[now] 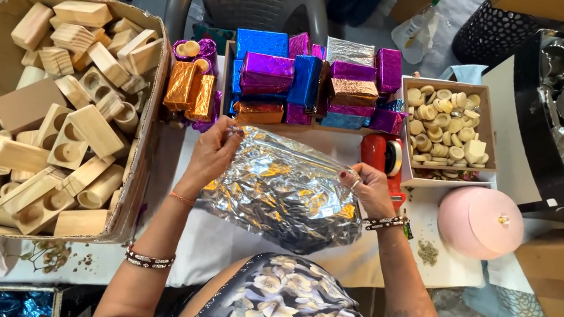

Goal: Wrapping small wooden boxes and containers in foil and decorative paper.

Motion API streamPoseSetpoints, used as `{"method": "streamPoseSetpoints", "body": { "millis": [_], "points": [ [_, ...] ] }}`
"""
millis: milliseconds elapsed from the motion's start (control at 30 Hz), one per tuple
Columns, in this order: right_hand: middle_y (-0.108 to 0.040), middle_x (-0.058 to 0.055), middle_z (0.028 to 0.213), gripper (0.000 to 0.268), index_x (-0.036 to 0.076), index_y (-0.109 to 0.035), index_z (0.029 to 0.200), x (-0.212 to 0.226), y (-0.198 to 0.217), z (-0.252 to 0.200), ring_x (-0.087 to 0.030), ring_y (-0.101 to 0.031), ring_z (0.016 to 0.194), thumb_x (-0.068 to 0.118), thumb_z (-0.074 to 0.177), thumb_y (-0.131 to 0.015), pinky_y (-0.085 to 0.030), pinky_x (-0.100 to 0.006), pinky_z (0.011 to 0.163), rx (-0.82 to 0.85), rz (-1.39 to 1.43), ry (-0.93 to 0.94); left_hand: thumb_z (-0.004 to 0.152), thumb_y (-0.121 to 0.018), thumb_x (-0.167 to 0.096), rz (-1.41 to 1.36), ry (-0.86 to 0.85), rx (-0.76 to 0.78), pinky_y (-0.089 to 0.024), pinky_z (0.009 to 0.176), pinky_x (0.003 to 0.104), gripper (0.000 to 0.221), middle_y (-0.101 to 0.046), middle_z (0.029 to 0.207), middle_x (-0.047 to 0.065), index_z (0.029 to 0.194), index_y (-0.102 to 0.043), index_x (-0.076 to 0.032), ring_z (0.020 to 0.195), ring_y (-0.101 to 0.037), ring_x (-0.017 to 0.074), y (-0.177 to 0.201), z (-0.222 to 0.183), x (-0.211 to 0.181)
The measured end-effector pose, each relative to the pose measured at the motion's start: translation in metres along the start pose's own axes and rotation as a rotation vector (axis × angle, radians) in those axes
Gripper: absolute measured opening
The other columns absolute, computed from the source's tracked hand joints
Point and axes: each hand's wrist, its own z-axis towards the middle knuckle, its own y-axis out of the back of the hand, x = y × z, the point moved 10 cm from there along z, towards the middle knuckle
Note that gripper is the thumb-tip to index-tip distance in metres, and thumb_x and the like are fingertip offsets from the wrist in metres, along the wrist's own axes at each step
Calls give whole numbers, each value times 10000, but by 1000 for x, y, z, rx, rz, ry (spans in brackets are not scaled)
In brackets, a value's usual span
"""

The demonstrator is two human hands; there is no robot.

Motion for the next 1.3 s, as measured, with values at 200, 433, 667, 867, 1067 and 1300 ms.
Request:
{"method": "streamPoseSetpoints", "body": {
  "millis": [200,433,667,867,1067,1300],
  "points": [
    [-713,-1,818,173,36,-696,948,13,15,-6,-55,-610,705,186,926,-778,-482,-216,601,-57,-132,-57,1031,-659,-238,-2,14,-123,-303,477,262,193,-461,597,-63,975,-626,-56,551,-389,23,29,1,9],
    [-705,36,869,158,49,-719,1060,-31,49,18,-33,-595,737,153,944,-738,-469,-209,630,-156,12,9,1010,-657,-260,-171,88,-116,-302,444,226,230,-488,577,-84,902,-601,-65,509,-413,3,29,-4,15],
    [-696,59,824,182,30,-740,996,3,63,10,0,-571,718,212,998,-734,-461,-191,623,-429,-228,185,1113,-595,-302,-245,43,-56,-266,520,218,374,-413,724,-78,852,-541,-39,650,-335,3,14,0,93],
    [-640,51,740,237,29,-746,940,25,56,3,-19,-516,646,260,993,-746,-423,-223,556,-500,-400,141,897,-655,-143,-410,135,233,-557,862,241,353,-720,958,17,1242,-616,-78,925,-677,85,-19,-11,55],
    [-678,51,750,221,20,-741,933,-20,71,17,-24,-566,651,237,973,-740,-458,-220,574,-494,-343,31,938,-660,-176,-480,234,572,-504,971,304,511,-720,1251,77,1430,-581,-63,1140,-656,121,-49,-51,45],
    [-702,31,807,177,21,-733,978,-124,72,46,-35,-601,687,197,959,-724,-480,-212,604,-361,-76,-57,597,-854,-244,373,-347,279,-486,900,428,808,-692,1229,177,1348,-601,-88,1092,-604,328,-57,-68,39]
  ]
}}
